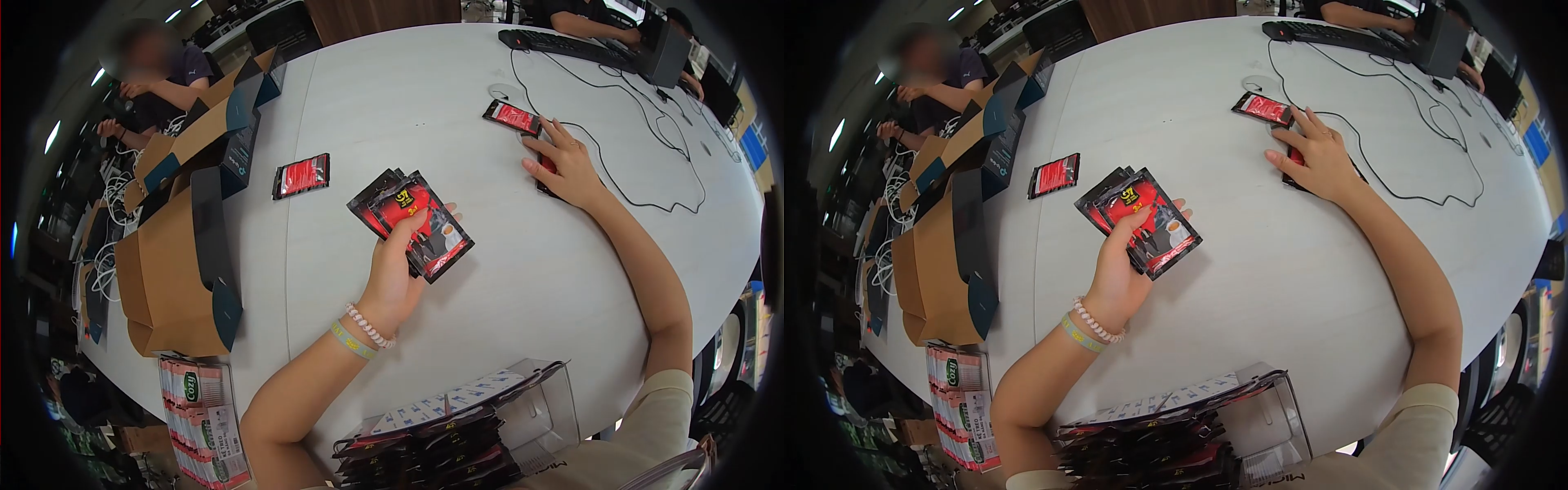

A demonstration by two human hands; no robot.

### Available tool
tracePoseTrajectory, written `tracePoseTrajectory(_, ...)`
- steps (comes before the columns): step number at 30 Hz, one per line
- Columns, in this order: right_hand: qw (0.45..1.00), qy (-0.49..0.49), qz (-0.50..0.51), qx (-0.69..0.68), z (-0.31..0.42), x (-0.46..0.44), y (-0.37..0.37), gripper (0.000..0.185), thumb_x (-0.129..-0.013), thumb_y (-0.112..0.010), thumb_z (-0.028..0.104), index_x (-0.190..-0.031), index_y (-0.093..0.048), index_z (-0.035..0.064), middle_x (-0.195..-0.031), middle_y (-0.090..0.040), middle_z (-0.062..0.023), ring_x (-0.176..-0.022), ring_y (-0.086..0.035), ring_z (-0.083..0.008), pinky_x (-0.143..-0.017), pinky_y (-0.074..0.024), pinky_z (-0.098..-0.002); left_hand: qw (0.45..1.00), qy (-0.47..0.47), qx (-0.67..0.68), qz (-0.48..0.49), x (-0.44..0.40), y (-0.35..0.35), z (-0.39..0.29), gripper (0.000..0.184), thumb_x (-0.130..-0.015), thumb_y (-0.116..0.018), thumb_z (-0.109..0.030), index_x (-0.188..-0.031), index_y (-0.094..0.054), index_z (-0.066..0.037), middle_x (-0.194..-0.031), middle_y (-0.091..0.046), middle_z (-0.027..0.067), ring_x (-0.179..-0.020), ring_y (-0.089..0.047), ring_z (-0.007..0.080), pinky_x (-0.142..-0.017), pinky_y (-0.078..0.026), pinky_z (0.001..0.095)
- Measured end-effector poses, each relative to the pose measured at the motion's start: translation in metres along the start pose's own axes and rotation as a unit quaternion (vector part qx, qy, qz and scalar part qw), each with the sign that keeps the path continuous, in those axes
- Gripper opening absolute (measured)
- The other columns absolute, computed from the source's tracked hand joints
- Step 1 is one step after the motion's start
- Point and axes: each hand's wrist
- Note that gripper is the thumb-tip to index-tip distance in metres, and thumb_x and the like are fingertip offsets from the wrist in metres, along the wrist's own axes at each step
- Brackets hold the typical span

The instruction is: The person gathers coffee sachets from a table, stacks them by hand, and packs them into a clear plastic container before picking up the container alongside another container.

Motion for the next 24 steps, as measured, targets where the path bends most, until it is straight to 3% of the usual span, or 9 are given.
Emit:
tracePoseTrajectory(3, 1.0, 0.006, 0.021, 0.009, 0.001, 0.001, -0.004, 0.059, -0.09, -0.046, 0.057, -0.124, -0.059, 0.0101, -0.138, -0.046, -0.0173, -0.133, -0.037, -0.0314, -0.106, -0.0277, -0.0481, 1.0, 0.003, -0.006, -0.001, 0.0, -0.001, -0.001, 0.04, -0.095, -0.046, -0.02, -0.129, -0.042, 0.002, -0.126, -0.056, 0.018, -0.121, -0.052, 0.0294, -0.101, -0.044, 0.0414)
tracePoseTrajectory(13, 0.999, -0.007, 0.042, 0.005, 0.001, 0.001, -0.003, 0.065, -0.09, -0.046, 0.057, -0.123, -0.057, 0.0009, -0.133, -0.05, -0.0164, -0.127, -0.043, -0.0293, -0.105, -0.0288, -0.0477, 1.0, -0.001, -0.004, 0.001, -0.001, 0.0, 0.001, 0.04, -0.095, -0.045, -0.02, -0.129, -0.042, 0.002, -0.125, -0.056, 0.0182, -0.121, -0.052, 0.0302, -0.101, -0.044, 0.0414)
tracePoseTrajectory(16, 0.999, 0.016, -0.037, 0.017, -0.002, 0.001, -0.009, 0.059, -0.09, -0.052, 0.05, -0.12, -0.058, -0.0005, -0.129, -0.052, -0.0173, -0.12, -0.049, -0.0298, -0.101, -0.0341, -0.0464, 1.0, -0.002, 0.0, 0.006, -0.001, 0.001, 0.001, 0.041, -0.096, -0.045, -0.021, -0.129, -0.041, 0.002, -0.126, -0.055, 0.0188, -0.122, -0.051, 0.0308, -0.102, -0.043, 0.0416)
tracePoseTrajectory(18, 0.99, 0.026, -0.1, -0.092, 0.001, -0.002, -0.005, 0.053, -0.089, -0.06, 0.04, -0.118, -0.057, -0.0049, -0.127, -0.053, -0.0191, -0.112, -0.055, -0.0324, -0.094, -0.0422, -0.0417, 1.0, 0.002, 0.001, 0.009, -0.001, 0.001, 0.0, 0.042, -0.096, -0.044, -0.022, -0.13, -0.04, 0.002, -0.126, -0.054, 0.0193, -0.122, -0.051, 0.031, -0.102, -0.043, 0.0418)
tracePoseTrajectory(22, 0.974, -0.004, -0.131, -0.188, 0.014, 0.0, 0.004, 0.047, -0.088, -0.065, 0.024, -0.118, -0.054, -0.0095, -0.125, -0.054, -0.0197, -0.105, -0.06, -0.0304, -0.089, -0.0472, -0.0343, 1.0, 0.002, -0.002, 0.008, -0.001, 0.001, 0.0, 0.043, -0.096, -0.044, -0.023, -0.131, -0.04, 0.001, -0.127, -0.054, 0.019, -0.122, -0.051, 0.0311, -0.102, -0.043, 0.0416)
tracePoseTrajectory(24, 0.916, -0.045, -0.16, -0.364, 0.018, -0.001, 0.0, 0.039, -0.089, -0.063, 0.014, -0.119, -0.054, -0.0095, -0.124, -0.055, -0.016, -0.107, -0.06, -0.0244, -0.089, -0.0473, -0.0287, 1.0, 0.005, 0.005, 0.004, 0.0, 0.0, 0.0, 0.043, -0.096, -0.045, -0.025, -0.131, -0.039, 0.0, -0.127, -0.054, 0.0188, -0.123, -0.05, 0.0308, -0.102, -0.043, 0.0416)
Point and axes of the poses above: each hand's wrist, its own x-axis away from the middle knuckle, its own y-axis out of the back of the hand, z = x × y
